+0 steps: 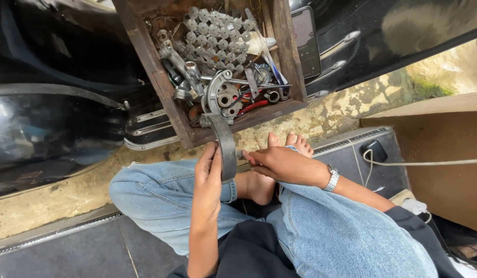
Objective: Using a hand file to smooth the surface of a motorcycle brake shoe.
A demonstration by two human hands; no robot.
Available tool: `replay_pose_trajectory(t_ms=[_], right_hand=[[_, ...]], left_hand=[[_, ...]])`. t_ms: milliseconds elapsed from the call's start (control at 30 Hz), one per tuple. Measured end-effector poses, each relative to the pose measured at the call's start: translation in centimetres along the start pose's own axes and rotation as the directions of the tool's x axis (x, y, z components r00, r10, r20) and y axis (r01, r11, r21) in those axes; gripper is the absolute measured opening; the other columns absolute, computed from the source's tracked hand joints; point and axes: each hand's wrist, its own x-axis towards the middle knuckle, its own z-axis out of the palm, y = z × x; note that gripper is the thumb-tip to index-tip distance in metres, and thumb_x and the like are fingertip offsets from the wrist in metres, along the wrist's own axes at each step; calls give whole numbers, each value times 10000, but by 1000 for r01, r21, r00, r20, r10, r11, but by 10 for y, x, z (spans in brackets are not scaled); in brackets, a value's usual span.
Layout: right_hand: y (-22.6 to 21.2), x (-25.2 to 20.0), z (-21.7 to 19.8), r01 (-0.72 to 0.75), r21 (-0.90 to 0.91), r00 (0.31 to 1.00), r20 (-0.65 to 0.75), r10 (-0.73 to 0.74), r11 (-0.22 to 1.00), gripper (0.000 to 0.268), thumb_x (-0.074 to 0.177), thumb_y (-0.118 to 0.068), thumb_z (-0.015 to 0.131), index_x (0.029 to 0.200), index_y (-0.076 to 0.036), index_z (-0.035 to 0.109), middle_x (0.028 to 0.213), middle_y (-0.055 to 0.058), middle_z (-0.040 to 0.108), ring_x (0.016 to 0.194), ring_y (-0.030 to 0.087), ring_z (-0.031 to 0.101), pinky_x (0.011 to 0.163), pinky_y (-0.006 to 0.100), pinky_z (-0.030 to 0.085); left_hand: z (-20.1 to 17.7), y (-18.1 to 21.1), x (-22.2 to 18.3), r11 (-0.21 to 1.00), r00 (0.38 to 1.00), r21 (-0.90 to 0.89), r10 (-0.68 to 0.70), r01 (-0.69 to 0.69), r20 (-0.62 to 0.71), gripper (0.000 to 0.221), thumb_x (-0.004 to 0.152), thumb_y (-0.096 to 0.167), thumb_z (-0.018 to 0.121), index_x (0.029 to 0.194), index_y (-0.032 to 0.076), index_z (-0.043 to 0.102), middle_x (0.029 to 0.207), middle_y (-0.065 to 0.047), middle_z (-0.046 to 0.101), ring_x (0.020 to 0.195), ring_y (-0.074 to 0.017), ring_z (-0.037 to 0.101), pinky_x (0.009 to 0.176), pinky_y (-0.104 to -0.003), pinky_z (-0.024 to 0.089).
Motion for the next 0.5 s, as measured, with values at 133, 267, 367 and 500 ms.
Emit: replay_pose_trajectory(t_ms=[133, 267, 367, 500], right_hand=[[8, 4, 7, -61, -18, 997, 43, 62, 998, 177, 1024, -184, 534, 1053, -10, 549, 908, 243, 659, 798, 552, 658, 682, 607, 554], [-2, 0, 2, -157, -6, 987, 27, 157, 988, 249, 1056, -293, 507, 1052, -51, 566, 921, 205, 665, 827, 507, 680, 711, 564, 567], [1, -9, -3, -86, 61, 994, -56, 89, 994, 245, 1062, -283, 485, 1007, -62, 576, 835, 181, 646, 746, 476, 673, 673, 534, 562], [2, -11, 5, 3, 79, 977, -212, 14, 997, 256, 1088, -294, 428, 993, -102, 569, 766, 139, 588, 711, 416, 659, 637, 491, 553]], left_hand=[[6, 10, -4, 1000, 1000, -15, 6, -6, -12, 260, 1091, 185, 496, 1061, 54, 718, 889, -24, 705, 845, -71, 600, 794, -289, 579], [11, 16, -5, 999, 1000, -48, 21, -21, -10, 274, 1100, 186, 489, 991, 65, 710, 806, 9, 656, 757, -67, 551, 731, -256, 544], [14, 20, -7, 999, 999, -40, 34, -34, -1, 276, 1097, 192, 494, 971, 65, 705, 787, -23, 673, 750, -60, 568, 712, -256, 542], [5, 8, -4, 999, 1000, -29, 20, -20, 16, 298, 1107, 209, 487, 981, 70, 718, 788, -11, 693, 733, -54, 563, 723, -265, 540]])
